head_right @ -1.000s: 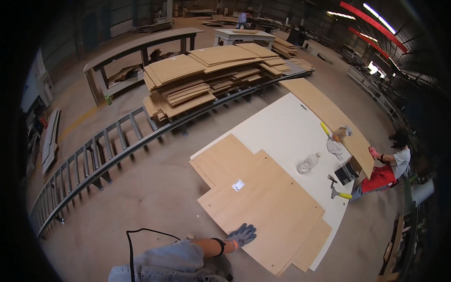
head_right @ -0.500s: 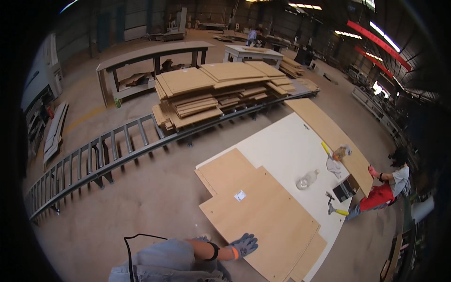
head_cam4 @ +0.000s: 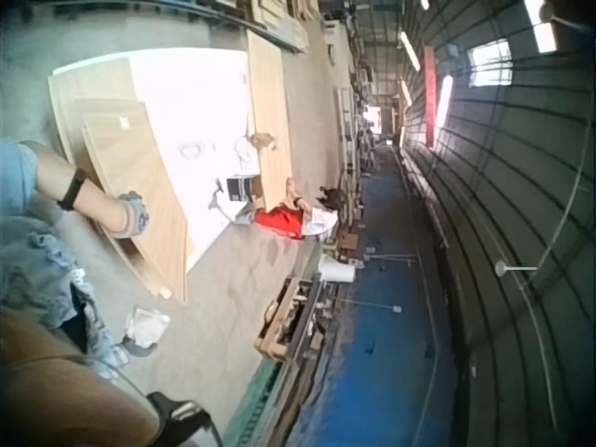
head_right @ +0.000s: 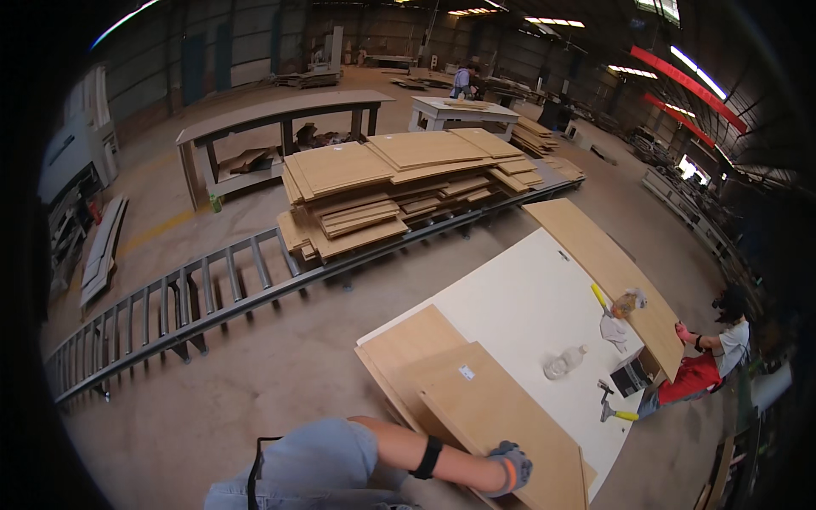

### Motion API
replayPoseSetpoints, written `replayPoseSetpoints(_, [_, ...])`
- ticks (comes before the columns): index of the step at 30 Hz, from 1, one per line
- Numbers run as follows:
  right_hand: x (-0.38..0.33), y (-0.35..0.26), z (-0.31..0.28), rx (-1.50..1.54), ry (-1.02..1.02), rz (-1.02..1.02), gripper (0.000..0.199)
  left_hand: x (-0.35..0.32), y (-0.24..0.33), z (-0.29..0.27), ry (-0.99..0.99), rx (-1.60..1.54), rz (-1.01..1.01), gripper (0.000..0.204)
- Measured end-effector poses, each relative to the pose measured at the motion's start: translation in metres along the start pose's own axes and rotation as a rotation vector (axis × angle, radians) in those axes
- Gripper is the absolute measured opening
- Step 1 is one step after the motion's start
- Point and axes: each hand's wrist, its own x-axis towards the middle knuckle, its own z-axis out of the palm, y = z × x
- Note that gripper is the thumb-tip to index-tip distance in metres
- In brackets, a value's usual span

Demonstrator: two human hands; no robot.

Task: Cleaning and stacking wood panels on a table in a manufacturing facility.

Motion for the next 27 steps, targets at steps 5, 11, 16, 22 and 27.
replayPoseSetpoints(5, [-0.001, -0.003, 0.014, -0.043, 0.039, -0.006, 0.053, 0.037, -0.032, -0.051, -0.173, -0.074, 0.08, 0.029])
replayPoseSetpoints(11, [-0.011, -0.005, 0.004, -0.06, 0.165, -0.015, 0.053, 0.13, -0.071, -0.081, -0.157, -0.129, 0.29, 0.021])
replayPoseSetpoints(16, [-0.019, 0.025, -0.022, -0.007, 0.219, -0.075, 0.053, 0.227, -0.156, -0.052, -0.166, -0.413, 0.146, 0.015])
replayPoseSetpoints(22, [-0.003, 0.066, -0.12, 0.172, 0.273, -0.267, 0.052, 0.188, -0.182, -0.178, -0.412, -0.546, 0.472, 0.025])
replayPoseSetpoints(27, [0.023, -0.013, -0.084, 0.743, 0.056, 0.077, 0.057, 0.16, -0.194, -0.181, -0.207, -0.173, 0.291, 0.047])
